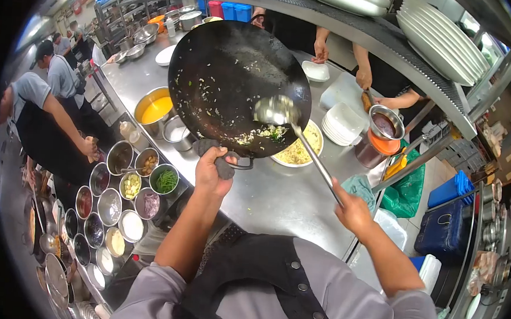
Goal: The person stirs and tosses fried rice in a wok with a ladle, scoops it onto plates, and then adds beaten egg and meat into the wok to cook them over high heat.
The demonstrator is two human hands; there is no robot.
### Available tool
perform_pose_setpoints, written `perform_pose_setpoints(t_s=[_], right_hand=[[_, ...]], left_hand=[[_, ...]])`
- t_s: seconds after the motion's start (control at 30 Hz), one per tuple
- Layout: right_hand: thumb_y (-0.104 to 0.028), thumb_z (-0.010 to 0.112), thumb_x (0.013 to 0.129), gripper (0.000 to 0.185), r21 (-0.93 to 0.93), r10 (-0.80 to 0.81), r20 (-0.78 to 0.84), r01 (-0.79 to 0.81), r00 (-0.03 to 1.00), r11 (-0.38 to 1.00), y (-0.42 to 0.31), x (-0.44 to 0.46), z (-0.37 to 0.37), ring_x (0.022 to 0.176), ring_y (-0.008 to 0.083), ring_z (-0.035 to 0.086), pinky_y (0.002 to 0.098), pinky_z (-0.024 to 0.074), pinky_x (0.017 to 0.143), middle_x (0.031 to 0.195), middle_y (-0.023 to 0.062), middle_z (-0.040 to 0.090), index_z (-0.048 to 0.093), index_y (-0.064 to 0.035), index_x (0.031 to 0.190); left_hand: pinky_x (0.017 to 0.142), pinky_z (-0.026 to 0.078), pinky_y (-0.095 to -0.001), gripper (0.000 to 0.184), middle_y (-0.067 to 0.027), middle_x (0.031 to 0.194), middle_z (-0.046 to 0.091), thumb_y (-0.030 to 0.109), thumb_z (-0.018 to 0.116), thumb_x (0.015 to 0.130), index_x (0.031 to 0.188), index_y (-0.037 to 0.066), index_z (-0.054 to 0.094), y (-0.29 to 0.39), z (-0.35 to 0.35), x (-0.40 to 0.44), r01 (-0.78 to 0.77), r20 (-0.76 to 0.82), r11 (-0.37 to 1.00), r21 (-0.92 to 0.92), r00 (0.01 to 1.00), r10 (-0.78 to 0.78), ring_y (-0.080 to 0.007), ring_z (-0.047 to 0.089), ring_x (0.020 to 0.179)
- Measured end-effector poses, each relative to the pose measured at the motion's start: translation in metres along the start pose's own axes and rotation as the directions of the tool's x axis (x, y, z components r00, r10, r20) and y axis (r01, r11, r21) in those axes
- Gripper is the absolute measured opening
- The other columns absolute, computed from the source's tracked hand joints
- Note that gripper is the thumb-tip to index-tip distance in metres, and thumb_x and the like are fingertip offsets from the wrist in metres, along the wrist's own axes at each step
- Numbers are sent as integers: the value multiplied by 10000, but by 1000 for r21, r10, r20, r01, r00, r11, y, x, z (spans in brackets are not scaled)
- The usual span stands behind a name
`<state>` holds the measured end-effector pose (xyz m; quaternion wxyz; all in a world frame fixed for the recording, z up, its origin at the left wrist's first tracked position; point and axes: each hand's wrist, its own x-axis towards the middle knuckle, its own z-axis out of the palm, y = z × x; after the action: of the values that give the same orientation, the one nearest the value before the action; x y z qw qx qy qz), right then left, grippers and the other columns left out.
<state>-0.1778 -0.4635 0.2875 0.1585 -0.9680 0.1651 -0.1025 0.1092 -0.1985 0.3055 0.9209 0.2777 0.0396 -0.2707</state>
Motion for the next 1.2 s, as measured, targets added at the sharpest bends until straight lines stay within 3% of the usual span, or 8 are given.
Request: perform_pose_setpoints(t_s=[0.07,0.17,0.3,0.37,0.5,0.63,0.87,1.2], right_hand=[[-39,662,824,770,179,-148,61,135,987,974,24,-46,-15,761,412,681,480,555,734,855,201,678,439,-188,1546],[-31,664,818,791,167,-133,168,104,977,980,10,-43,-24,789,407,685,467,560,746,926,204,692,434,-211,1553],[-18,670,803,817,223,-336,37,320,941,921,-5,20,-13,807,380,697,441,567,732,970,183,700,434,-234,1555],[-34,680,802,835,110,-290,232,272,928,956,20,32,-29,810,352,707,423,576,729,989,161,707,418,-258,1563],[-26,691,771,865,-233,-353,193,392,916,890,81,30,-84,781,332,701,434,584,704,971,123,716,416,-269,1555],[-4,679,751,842,-395,-245,186,301,952,868,100,10,-125,769,340,699,446,581,682,953,117,717,465,-263,1523],[-15,667,760,794,-244,-201,-88,175,976,954,71,10,-93,805,385,699,482,568,718,985,171,714,491,-230,1503],[-66,666,811,806,-416,-101,184,171,978,893,48,21,-137,749,357,693,479,560,692,839,147,690,432,-308,1543]], left_hand=[[644,545,-303,157,-62,872,592,-19,608,832,969,46,568,0,-6,10,-12,-2,1000,23,1000,12,-166,579,680],[647,538,-313,131,-75,857,581,-27,605,838,948,35,568,2,-9,8,-30,14,999,38,999,30,-190,577,692],[659,527,-337,74,-77,801,568,-20,604,845,870,30,556,10,-14,13,-5,22,999,34,1000,4,-200,579,695],[673,527,-339,89,-66,786,566,-5,612,839,841,52,544,16,-14,14,32,-7,999,1,999,-32,-185,578,684],[656,515,-341,104,-45,785,569,-5,623,821,861,65,557,25,-7,8,14,0,1000,-6,1000,-14,-184,568,667],[641,502,-354,102,-49,764,561,-17,618,818,861,57,562,20,-10,16,-29,-71,999,19,997,30,-190,560,662],[640,500,-360,116,-68,817,589,-46,593,815,883,46,571,15,-13,20,-138,30,987,78,990,136,-197,547,660],[644,533,-330,155,-47,808,563,-46,602,820,919,63,552,22,-14,22,-110,-45,994,14,993,111,-161,559,660]])
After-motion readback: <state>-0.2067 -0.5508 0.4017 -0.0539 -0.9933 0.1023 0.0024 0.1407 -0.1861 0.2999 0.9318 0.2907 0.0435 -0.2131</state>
